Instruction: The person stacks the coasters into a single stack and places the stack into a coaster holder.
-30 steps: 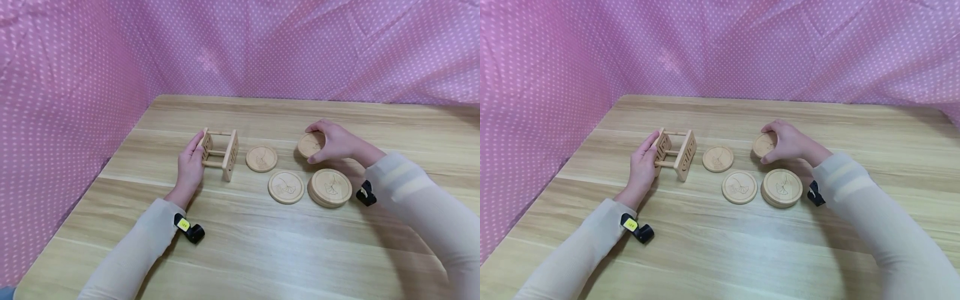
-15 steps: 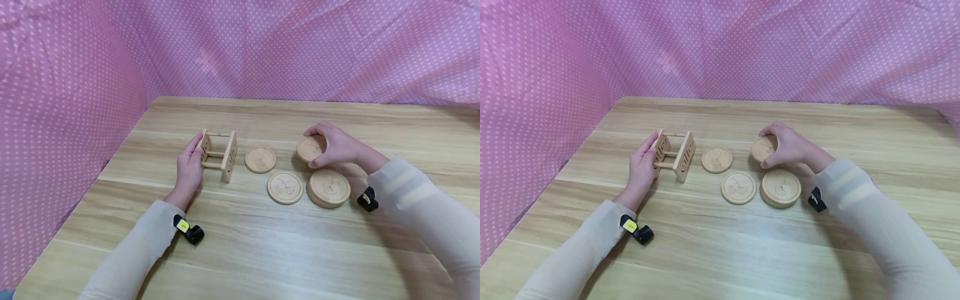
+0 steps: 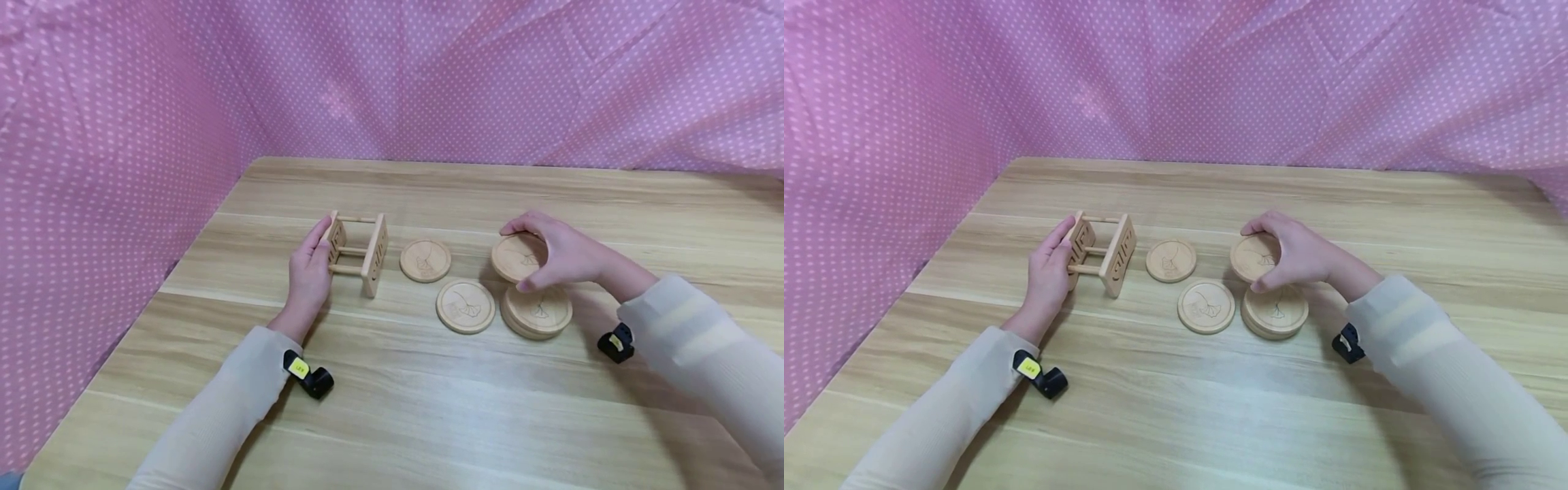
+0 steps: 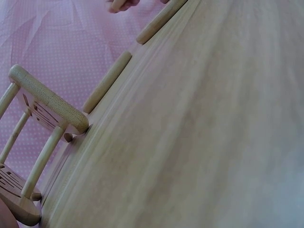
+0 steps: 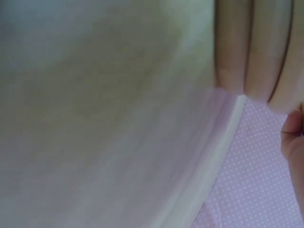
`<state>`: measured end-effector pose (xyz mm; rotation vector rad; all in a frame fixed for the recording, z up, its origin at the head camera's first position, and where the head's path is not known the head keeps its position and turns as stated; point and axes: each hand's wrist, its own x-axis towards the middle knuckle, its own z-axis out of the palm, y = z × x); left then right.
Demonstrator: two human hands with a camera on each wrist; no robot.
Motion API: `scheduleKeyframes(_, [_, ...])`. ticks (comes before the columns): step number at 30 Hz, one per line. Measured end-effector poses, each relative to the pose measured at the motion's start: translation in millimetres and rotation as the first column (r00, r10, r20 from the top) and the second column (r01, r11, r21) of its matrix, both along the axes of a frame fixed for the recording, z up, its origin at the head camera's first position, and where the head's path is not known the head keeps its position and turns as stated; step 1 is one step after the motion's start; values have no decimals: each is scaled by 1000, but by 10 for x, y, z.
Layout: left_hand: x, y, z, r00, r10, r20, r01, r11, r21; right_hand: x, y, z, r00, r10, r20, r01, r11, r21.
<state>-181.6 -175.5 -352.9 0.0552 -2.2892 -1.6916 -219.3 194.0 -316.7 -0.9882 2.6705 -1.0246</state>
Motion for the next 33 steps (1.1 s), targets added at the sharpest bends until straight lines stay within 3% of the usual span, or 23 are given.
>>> scheduleKeyframes(13, [-7,8,5,1000,16,18,-17,1000,25,170,168,-67,988,124,-97,-126,992,-14])
scheduleKeyframes(23, [-22,0,0,1000,8,15,-8,999,31,303,251,-93,982,180,-64,-181,984,-1])
scheduleKeyframes(33, [5,8,4,1000,7,19,-7,1000,31,348,275,-122,967,245,-74,-245,969,3])
